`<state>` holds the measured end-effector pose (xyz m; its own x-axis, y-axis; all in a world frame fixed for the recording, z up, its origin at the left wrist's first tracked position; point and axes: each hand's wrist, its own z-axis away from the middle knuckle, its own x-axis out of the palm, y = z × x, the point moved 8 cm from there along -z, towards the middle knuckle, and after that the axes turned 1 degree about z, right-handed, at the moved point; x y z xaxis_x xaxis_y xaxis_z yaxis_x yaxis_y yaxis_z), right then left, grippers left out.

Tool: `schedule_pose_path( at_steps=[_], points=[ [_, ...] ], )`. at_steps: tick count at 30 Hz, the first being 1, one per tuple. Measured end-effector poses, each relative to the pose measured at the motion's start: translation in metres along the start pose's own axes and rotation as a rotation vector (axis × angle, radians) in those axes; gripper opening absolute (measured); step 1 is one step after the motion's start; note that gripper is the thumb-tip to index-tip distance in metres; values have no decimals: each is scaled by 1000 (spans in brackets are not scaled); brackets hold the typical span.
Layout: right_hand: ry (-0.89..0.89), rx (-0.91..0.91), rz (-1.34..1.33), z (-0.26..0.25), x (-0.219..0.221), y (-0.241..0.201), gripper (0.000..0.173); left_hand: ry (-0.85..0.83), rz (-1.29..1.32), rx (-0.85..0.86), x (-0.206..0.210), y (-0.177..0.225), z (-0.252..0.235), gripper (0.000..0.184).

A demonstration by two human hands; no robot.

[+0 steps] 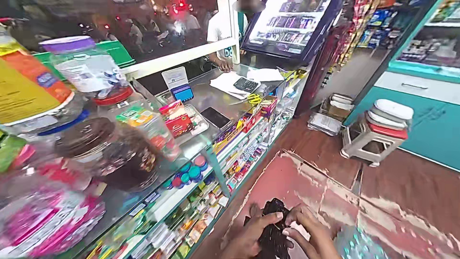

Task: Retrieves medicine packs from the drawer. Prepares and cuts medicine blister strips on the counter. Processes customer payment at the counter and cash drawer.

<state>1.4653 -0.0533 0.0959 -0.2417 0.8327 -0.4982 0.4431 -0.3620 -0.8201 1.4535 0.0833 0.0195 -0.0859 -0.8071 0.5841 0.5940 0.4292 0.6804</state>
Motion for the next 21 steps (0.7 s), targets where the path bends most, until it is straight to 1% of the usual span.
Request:
schedule_pose_path(
  at_steps=[1,4,6,9,11,13,14,16,18,19,21],
  points=[
    [-2,-16,-3,-27,-9,20,19,33,10,19,-2,16,-28,24],
    [-29,-63,0,-112,-36,77,18,22,43,76,-8,66,-120,30],
    [-66,-88,0,-176,-60,102,18,14,31,125,-7,114,-178,32],
    [-130,-98,33,-258,-100,129,19,41,-12,185,4,179,-246,44],
    [-147,-119,56,-306,-128,141,25,44,17,193,18,218,-281,44],
    [-117,-183,66,-352,-151,149,35,93,75,197,26,255,-307,34],
    [-82,-232,63,-373,-159,152,35,122,92,221,28,275,-319,30],
    [-30,-367,90,-415,-171,161,30,218,131,294,25,312,-343,33],
    [-14,-510,136,-459,-177,173,23,340,169,391,18,345,-366,41],
    [-19,-590,147,-484,-178,179,20,404,189,448,13,362,-375,43],
    [-59,-743,150,-530,-180,193,20,529,268,550,6,384,-392,49]
  ],
)
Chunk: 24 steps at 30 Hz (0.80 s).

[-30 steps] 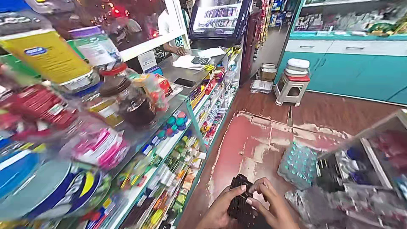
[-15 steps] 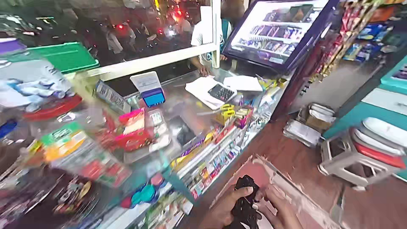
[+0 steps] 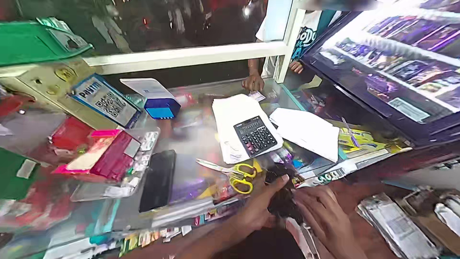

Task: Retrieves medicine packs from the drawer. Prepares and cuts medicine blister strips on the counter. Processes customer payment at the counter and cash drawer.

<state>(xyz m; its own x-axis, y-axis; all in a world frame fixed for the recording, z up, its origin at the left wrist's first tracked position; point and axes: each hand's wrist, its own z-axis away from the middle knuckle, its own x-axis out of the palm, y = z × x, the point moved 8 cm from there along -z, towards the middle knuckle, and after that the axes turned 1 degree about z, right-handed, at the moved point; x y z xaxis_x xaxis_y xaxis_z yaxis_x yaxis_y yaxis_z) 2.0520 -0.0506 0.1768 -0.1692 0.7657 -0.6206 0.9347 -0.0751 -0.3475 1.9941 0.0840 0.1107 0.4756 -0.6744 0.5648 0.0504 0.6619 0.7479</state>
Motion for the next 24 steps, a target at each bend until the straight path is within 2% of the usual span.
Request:
schedule_pose_path(
  at_steps=[4,8,11,14,17,20,24],
  points=[
    [-118,-175,-125,-50,-16,74,20,179,126,112,40,11,-44,39],
    [-208,-233,-287,-93,-28,137,18,85,231,215,79,25,-83,33],
    [-273,-246,-431,-108,-22,167,19,93,230,289,90,26,-97,47],
    [-315,-261,-528,-117,-20,179,19,193,165,352,96,23,-100,58],
    [-289,-310,-541,-128,-26,181,17,292,-20,449,98,29,-101,67],
    [-233,-496,-382,-130,-28,171,15,440,-345,535,95,35,-100,80],
    [-174,-695,-129,-128,-29,147,18,645,-624,617,90,45,-90,87]
  ],
)
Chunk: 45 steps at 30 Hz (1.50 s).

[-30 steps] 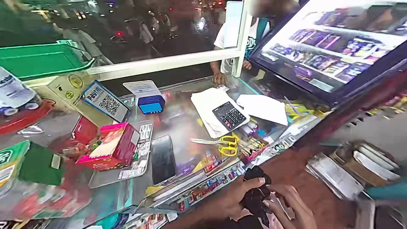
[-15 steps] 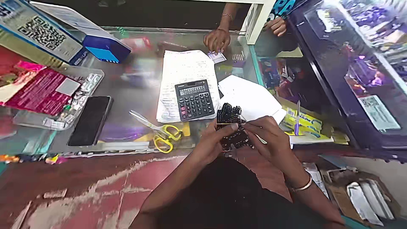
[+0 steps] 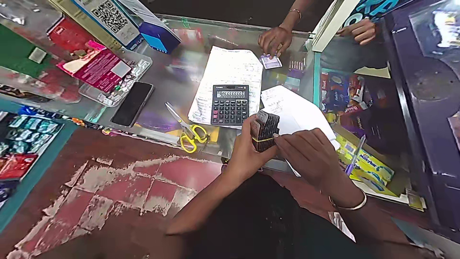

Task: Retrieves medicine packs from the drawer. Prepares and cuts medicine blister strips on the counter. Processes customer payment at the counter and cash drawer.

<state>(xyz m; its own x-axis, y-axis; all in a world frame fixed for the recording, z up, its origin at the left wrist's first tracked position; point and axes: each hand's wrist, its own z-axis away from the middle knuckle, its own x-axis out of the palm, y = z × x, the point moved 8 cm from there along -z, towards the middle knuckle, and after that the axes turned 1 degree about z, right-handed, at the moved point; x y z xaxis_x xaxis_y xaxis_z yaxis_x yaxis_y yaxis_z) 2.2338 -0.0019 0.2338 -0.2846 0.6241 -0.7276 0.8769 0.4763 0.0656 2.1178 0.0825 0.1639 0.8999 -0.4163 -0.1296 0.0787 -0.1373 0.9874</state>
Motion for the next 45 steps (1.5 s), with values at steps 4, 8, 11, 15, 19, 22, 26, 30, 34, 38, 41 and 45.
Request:
schedule_pose_path(
  at_steps=[4,8,11,15,19,22,26,30,34,38,41,45],
  points=[
    [36,-58,78,-16,10,-11,17,63,-118,52,-16,0,0,89],
    [5,-1,-288,-34,27,6,13,14,-43,-1,-35,-7,0,89],
    [-189,41,-835,-34,38,15,10,-42,125,14,-50,-1,-4,86],
    [-269,18,-901,-36,46,15,28,-170,531,-60,-70,-3,-3,77],
    [-292,214,-872,-36,65,10,27,-209,845,-121,-88,-18,-7,64],
    [-220,481,-1111,-34,80,1,22,-284,995,-118,-90,-24,-8,53],
    [89,600,-827,-47,56,11,15,-305,990,-136,-97,-27,-7,54],
    [77,383,-517,-69,59,-18,30,-305,953,-175,-98,-25,-4,49],
    [-2,352,-455,-70,80,-36,41,-259,949,-212,-106,-29,-6,53],
    [-60,476,-707,-72,82,-19,26,-280,913,-280,-105,-34,-2,60],
    [-133,451,-774,-74,82,-19,22,-267,906,-353,-105,-36,0,56],
    [-228,457,-814,-75,93,-14,23,-236,907,-434,-104,-40,5,45]
  ],
)
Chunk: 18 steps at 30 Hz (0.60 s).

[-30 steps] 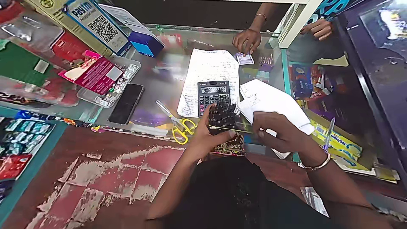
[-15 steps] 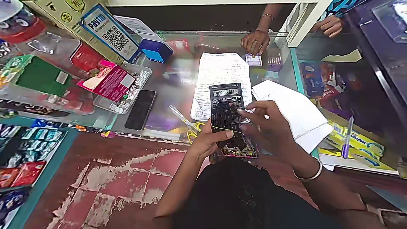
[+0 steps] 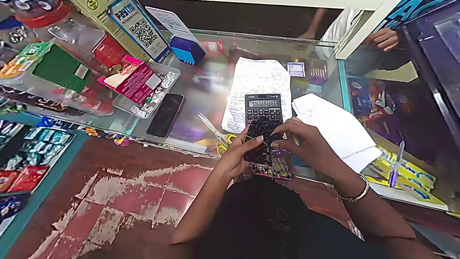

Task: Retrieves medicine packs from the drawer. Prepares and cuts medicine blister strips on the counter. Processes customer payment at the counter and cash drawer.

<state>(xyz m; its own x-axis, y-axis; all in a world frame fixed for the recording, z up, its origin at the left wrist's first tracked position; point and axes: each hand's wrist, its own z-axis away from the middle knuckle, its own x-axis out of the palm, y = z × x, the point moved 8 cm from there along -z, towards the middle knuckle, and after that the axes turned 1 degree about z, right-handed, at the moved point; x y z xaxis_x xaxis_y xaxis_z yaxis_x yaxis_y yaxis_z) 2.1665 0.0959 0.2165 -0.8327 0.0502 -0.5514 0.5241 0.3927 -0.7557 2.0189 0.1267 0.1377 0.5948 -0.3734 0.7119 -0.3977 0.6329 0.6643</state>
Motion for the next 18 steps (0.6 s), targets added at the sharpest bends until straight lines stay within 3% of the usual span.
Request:
schedule_pose_path(
  at_steps=[5,7,10,12,14,18],
  points=[
    [-25,-25,-27,-7,-4,2,17,11,-66,0,-5,1,0,51],
    [-19,-55,8,-9,-5,2,19,37,-162,62,-4,3,1,67],
    [11,-44,101,-8,-9,-4,17,53,-537,334,3,12,7,96],
    [25,-37,132,-9,-9,-7,18,57,-780,484,16,19,15,90],
    [44,-59,135,-10,-8,-10,18,76,-958,515,25,19,17,72],
    [114,-155,117,-6,-7,-14,18,179,-992,542,24,9,19,53]
  ],
)
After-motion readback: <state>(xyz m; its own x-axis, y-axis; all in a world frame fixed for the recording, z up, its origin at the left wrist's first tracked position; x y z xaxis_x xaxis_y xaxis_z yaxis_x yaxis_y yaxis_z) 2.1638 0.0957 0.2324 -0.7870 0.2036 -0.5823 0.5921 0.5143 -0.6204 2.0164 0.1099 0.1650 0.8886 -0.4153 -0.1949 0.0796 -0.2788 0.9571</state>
